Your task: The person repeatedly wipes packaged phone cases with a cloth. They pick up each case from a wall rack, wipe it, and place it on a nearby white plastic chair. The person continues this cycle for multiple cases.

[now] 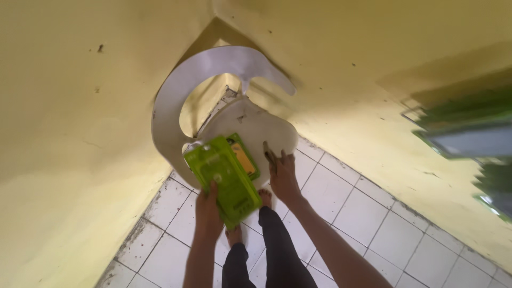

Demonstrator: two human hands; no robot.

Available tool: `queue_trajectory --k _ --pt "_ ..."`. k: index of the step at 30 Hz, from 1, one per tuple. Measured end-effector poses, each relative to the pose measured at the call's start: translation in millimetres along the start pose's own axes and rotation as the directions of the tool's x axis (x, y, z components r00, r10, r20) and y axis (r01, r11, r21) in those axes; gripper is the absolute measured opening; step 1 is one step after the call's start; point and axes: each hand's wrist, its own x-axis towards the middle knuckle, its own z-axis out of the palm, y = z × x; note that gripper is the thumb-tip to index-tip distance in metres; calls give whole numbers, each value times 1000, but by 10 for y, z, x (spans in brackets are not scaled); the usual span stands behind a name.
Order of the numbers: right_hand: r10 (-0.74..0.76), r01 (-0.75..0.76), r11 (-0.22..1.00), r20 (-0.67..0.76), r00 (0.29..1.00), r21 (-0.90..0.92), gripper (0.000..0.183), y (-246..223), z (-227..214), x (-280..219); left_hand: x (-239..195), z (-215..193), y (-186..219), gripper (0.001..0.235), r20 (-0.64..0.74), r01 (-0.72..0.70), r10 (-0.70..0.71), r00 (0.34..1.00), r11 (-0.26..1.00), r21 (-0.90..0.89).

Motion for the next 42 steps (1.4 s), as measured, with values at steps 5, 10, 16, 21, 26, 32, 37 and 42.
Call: queue_trajectory --k 5,10,16,21,26,32,37,42 --pt "57 -24 975 146 988 -219 58 242 311 613 149 -185 -466 50 -121 114 -95 988 980 166" --pt "184 -52 943 387 903 -327 79 332 530 468 269 -228 -714 48 -201 150 -96 975 951 272" --pt "194 -220 960 153 969 173 52 187 276 -342 152 36 -794 43 -181 76 38 983 811 581" --pt "271 -494 518 414 869 698 50 -320 -358 -849 -332 415 -740 48 91 -125 86 992 726 676" --pt "370 -440 611 255 894 658 46 -758 -912 -1362 -1079 628 -586 87 622 -663 253 741 425 617" --pt "560 -337 285 129 818 897 42 -820 -1446 -2279 -1733 670 -590 88 703 -718 203 682 368 590" --pt "673 -224 95 103 732 970 43 -763 -1822 -3020 -2046 853 -786 75 754 -592 26 656 638 493" --pt "721 -111 180 -54 691 977 45 -551 -2086 -3668 -2393 1169 -1159 61 816 -636 -134 562 561 530"
